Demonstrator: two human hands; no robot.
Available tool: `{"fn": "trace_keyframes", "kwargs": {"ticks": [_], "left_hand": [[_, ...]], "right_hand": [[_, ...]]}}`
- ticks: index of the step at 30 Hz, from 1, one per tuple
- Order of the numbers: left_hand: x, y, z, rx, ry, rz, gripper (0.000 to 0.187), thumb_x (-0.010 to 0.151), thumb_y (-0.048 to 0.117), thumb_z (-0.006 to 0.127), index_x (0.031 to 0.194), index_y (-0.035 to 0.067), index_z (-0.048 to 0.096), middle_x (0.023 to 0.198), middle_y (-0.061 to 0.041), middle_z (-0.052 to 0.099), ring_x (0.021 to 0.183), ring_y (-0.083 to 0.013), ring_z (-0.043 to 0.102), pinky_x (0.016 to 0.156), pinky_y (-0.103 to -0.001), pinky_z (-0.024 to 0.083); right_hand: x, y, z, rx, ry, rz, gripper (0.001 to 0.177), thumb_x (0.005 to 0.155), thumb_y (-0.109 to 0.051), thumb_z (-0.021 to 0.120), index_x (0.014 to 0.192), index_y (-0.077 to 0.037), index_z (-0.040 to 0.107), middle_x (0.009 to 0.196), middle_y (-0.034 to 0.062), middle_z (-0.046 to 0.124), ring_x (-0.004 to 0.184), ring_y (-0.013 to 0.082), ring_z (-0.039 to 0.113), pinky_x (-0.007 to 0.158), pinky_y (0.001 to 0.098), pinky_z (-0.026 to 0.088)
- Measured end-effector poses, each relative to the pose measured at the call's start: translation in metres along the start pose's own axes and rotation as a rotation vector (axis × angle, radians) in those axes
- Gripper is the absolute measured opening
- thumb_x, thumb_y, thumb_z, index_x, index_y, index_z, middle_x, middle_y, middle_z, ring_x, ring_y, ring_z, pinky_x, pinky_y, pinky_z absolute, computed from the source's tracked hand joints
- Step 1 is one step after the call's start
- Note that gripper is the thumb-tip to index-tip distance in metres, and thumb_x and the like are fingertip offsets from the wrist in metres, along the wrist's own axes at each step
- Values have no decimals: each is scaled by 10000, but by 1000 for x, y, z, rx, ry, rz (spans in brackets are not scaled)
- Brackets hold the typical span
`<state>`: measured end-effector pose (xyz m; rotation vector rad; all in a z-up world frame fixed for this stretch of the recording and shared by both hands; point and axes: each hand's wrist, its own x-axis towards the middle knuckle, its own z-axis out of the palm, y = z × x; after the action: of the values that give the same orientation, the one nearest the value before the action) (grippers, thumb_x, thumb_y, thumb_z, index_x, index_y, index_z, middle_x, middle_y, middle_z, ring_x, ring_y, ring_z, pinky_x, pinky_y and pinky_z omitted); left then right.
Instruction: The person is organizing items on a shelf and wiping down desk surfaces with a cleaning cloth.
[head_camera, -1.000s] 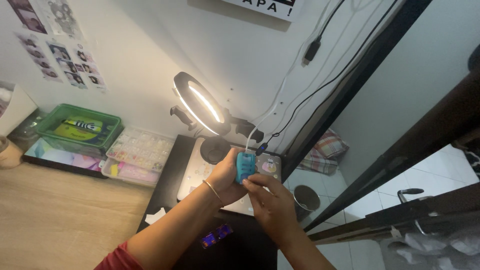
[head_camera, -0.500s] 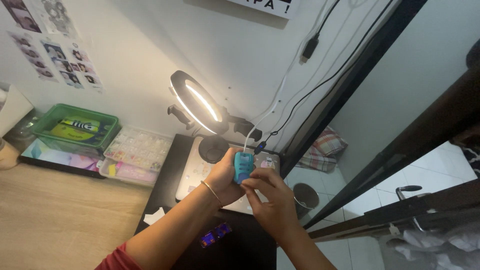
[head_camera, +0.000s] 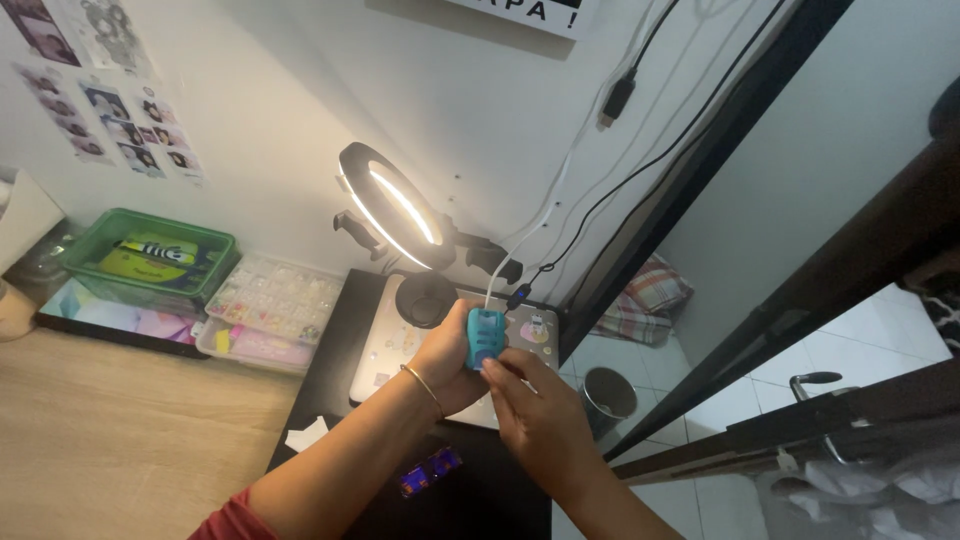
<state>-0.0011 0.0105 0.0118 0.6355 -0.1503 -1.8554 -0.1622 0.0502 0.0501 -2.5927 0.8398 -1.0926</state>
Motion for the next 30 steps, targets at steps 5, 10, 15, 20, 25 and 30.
{"fn": "trace_keyframes", "kwargs": {"ticks": [5, 10, 15, 20, 25, 30], "left_hand": [[6, -3, -12, -11, -26, -5, 333, 972, 408, 526, 858, 102, 595, 791, -66, 588, 729, -213, 580, 709, -365, 530], [6, 1, -12, 29, 4, 7, 315, 939, 392, 525, 843, 101, 600, 758, -68, 587, 703, -224, 578, 692, -378, 516], [14, -3, -21, 41, 16, -51, 323, 925, 415, 546, 773, 133, 587, 706, -47, 557, 654, -204, 538, 660, -348, 485], [17, -10, -24, 38, 39, -21, 309, 925, 388, 541, 776, 123, 598, 719, -45, 564, 667, -195, 539, 672, -345, 481], [16, -12, -22, -21, 41, 27, 287, 925, 369, 543, 781, 127, 597, 742, -28, 588, 697, -193, 560, 703, -352, 497], [15, -11, -20, -12, 40, 33, 303, 918, 395, 528, 785, 132, 600, 746, -38, 597, 713, -204, 580, 690, -372, 508]], "right_hand": [[-3, 5, 5, -31, -9, -3, 300, 858, -23, 734, 1152, -77, 710, 1105, 77, 678, 915, 256, 738, 720, 353, 598], [0, 0, 3, -27, -32, -41, 334, 869, -35, 734, 1199, -52, 689, 1131, 95, 664, 953, 259, 724, 747, 351, 597], [-3, 6, 1, -88, -113, -132, 315, 898, -50, 727, 1204, 10, 681, 1082, 109, 648, 929, 269, 679, 752, 374, 565], [-1, 9, -3, -125, -150, -203, 356, 873, -23, 710, 1219, 42, 654, 1099, 124, 640, 962, 288, 662, 813, 386, 549], [-1, 16, 0, -140, -185, -191, 358, 873, -31, 712, 1219, 38, 651, 1106, 124, 639, 960, 292, 658, 814, 387, 546], [1, 6, 0, -102, -77, -151, 311, 918, -82, 711, 1210, 18, 675, 1110, 108, 641, 937, 278, 673, 764, 371, 561]]}}
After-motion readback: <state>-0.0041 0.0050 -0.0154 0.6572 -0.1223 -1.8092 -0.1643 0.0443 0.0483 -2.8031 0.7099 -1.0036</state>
